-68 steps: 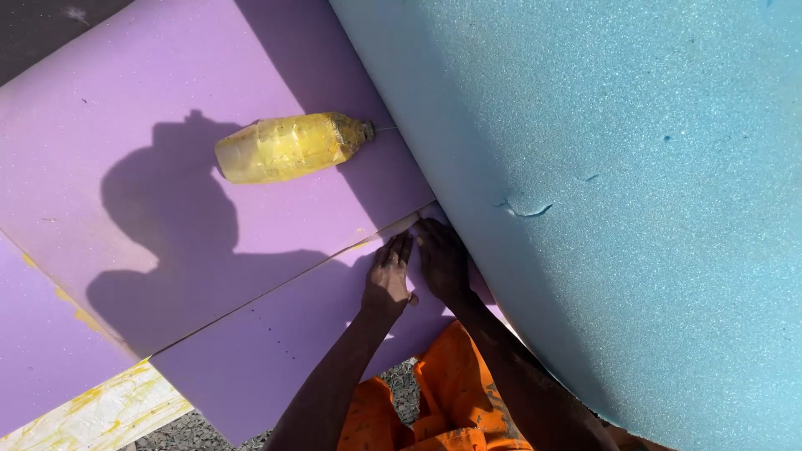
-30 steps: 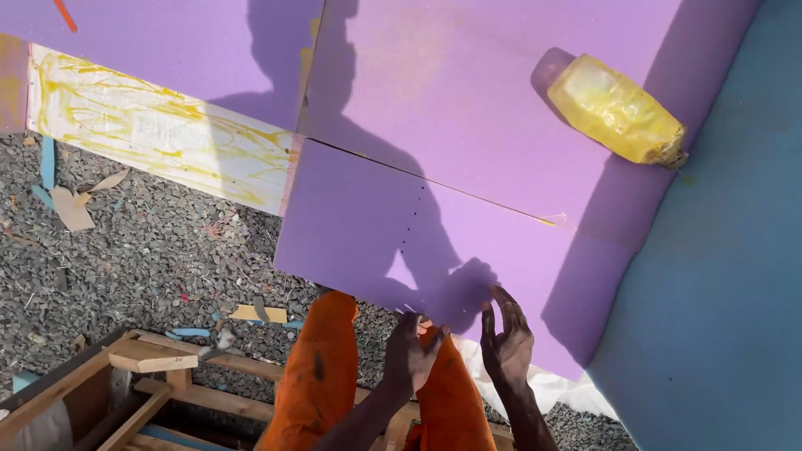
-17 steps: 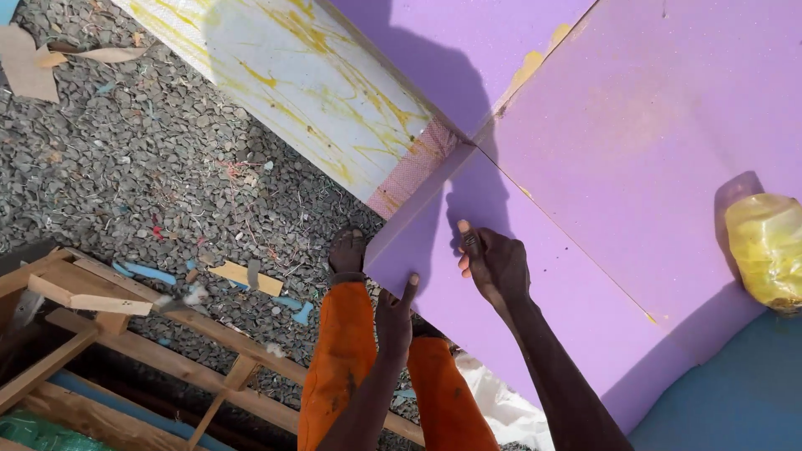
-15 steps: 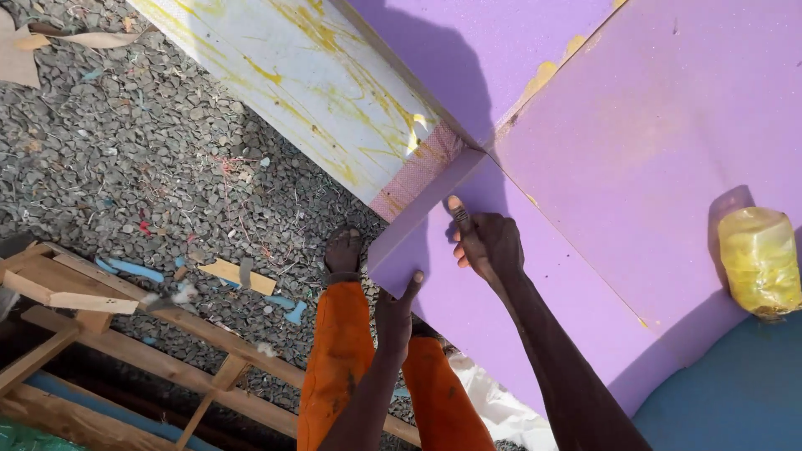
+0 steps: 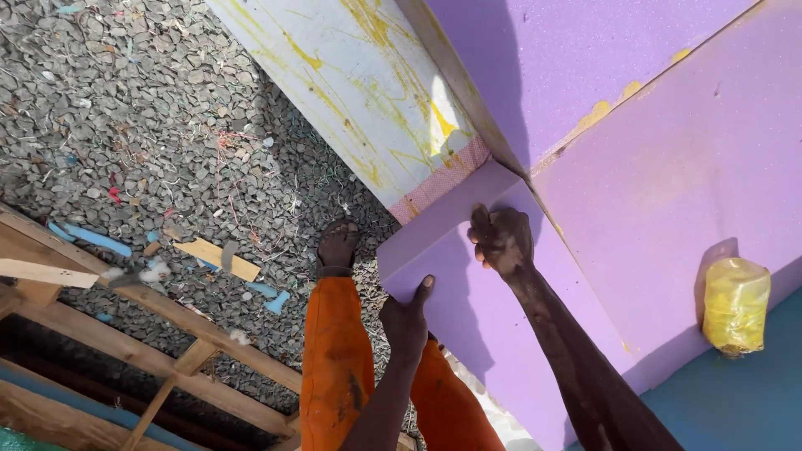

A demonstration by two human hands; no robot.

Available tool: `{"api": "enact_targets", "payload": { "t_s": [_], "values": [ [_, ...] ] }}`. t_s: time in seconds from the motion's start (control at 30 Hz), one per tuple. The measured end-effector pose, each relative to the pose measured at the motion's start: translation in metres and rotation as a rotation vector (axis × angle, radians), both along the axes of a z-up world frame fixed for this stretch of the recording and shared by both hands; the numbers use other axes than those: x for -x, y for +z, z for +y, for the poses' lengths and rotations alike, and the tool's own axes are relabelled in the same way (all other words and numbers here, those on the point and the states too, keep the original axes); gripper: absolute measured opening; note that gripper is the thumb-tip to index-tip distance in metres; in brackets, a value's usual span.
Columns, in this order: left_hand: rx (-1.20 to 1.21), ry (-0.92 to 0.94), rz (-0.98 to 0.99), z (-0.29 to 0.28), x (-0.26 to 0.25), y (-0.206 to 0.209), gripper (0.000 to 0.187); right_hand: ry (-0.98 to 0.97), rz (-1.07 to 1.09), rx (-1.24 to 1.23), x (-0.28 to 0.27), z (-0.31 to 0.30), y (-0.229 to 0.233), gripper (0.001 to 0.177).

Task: Applying adhesive from a bottle onto a foam block and then pressing it onto a larger foam structure to bond them.

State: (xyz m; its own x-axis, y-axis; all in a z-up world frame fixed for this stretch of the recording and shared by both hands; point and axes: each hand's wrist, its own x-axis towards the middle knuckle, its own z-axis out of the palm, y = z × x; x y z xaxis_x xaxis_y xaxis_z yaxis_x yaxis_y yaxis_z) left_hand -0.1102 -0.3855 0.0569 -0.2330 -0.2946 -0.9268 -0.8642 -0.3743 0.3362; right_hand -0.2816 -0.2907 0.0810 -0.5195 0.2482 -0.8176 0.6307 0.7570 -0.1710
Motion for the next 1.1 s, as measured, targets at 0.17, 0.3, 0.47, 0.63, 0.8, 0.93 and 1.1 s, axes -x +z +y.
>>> {"api": "enact_targets", "payload": {
  "t_s": [0.17, 0.3, 0.47, 0.63, 0.8, 0.93, 1.1],
  "values": [
    [0.021, -0.081, 0.038, -0.008, 0.003, -0.002, 0.067, 0.022, 0.06, 0.052, 0.003, 0.008, 0.0, 0.05],
    [0.005, -0.12, 0.063, -0.01, 0.008, 0.005, 0.067, -0.048, 0.049, 0.12, 0.007, 0.007, 0.013, 0.051],
    [0.001, -0.159, 0.078, -0.013, 0.013, 0.011, 0.067, -0.087, 0.068, 0.155, 0.004, 0.02, -0.001, 0.049],
    [-0.024, -0.137, 0.081, -0.013, 0.011, 0.009, 0.065, -0.087, 0.043, 0.146, 0.009, 0.018, 0.004, 0.046],
    [-0.015, -0.137, 0.009, -0.012, 0.025, 0.006, 0.072, -0.12, -0.004, 0.137, 0.025, 0.012, 0.009, 0.046],
    [-0.026, -0.107, 0.011, -0.02, 0.04, 0.013, 0.068, -0.135, 0.003, 0.131, 0.029, 0.007, 0.01, 0.048],
    [-0.046, -0.166, 0.02, -0.016, 0.043, 0.02, 0.077, -0.151, 0.06, 0.256, 0.021, 0.008, 0.042, 0.037]
  ]
}}
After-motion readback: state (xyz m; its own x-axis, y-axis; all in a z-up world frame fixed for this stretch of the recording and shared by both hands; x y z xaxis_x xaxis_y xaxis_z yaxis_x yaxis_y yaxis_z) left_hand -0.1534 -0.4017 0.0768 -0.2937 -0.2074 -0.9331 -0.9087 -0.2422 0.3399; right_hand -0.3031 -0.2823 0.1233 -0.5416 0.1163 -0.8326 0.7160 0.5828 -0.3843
